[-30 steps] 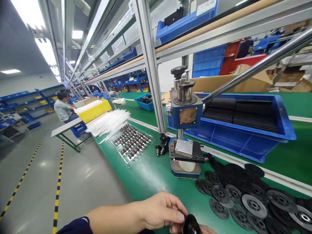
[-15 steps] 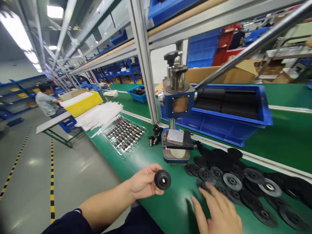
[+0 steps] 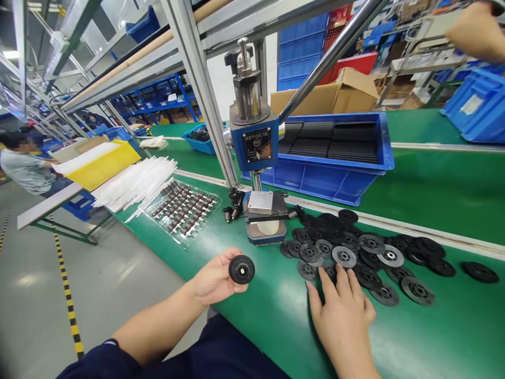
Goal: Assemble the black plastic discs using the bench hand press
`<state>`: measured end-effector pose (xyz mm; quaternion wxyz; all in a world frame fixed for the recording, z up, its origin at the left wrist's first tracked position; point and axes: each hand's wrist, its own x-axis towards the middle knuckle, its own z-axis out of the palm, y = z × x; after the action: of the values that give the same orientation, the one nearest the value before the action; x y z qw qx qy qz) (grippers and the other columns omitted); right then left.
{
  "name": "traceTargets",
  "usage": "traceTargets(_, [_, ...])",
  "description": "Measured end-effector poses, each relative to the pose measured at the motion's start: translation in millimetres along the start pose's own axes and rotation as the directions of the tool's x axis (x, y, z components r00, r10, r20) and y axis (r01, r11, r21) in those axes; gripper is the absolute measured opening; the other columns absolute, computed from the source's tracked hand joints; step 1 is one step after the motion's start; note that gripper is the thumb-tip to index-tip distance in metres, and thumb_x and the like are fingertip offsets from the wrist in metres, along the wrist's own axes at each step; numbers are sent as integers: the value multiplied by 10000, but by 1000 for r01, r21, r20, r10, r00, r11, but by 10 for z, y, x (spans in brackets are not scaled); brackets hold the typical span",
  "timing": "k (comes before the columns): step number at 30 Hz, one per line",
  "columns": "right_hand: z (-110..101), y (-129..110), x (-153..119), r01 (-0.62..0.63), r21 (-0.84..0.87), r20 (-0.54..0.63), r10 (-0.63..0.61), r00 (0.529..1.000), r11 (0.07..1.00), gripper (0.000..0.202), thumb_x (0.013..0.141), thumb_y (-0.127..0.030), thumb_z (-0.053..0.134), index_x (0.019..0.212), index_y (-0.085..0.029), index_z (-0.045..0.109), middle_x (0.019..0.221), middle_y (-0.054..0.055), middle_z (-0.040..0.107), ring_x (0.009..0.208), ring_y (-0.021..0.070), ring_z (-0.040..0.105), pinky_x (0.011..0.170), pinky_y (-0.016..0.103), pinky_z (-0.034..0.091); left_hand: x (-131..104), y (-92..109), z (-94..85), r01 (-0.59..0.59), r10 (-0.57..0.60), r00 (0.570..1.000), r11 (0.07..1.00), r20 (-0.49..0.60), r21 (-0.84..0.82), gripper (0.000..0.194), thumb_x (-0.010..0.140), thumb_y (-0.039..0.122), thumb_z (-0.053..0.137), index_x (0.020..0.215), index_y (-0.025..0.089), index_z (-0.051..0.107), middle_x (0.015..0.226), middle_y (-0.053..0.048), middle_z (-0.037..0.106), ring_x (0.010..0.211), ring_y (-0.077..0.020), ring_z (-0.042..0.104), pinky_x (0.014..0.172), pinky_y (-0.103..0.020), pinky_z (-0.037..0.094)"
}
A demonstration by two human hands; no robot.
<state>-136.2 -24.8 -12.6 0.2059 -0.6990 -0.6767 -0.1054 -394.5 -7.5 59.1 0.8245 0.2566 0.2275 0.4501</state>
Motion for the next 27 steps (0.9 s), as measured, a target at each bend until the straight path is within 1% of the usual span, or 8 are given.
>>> traceTargets(4, [0,-6,1,-11,8,-4,11,1000,1000,470,994,-427,318,1174,-134,639,1414,177,441,1353,350,348,963,513,367,6,2,-5,5,-5,1000,1000,21,-14,231,775,246,756,970,233,632,840,-27,673,597,-113,581,573,-252,380])
traceTargets(10, [12,-11,3,-14,25,-14,15,1000,1000,482,996,-435,306,1162,-133,643,1403,175,454,1349,352,353,958,516,362,3,-2,-18,13,-12,1000,999,21,-33,238,772,235,757,972,224,629,859,-34,680,622,-122,602,568,-250,388])
traceTargets(17, [9,-6,-7,-7,36,-28,8,1000,999,433,991,-418,349,1173,-142,628,1406,172,454,1346,352,361,961,513,371,-8,3,-26,6,-5,1000,1000,17,-29,232,776,236,753,971,228,627,839,-32,673,611,-121,591,569,-252,378])
traceTargets(27, [14,1,-2,-11,54,-21,13,1000,998,449,988,-431,335,1162,-135,624,1398,174,464,1339,357,369,961,526,368,7,-12,-45,16,-16,1000,1000,1,-12,245,760,259,769,953,222,621,815,-30,650,611,-117,571,576,-250,366])
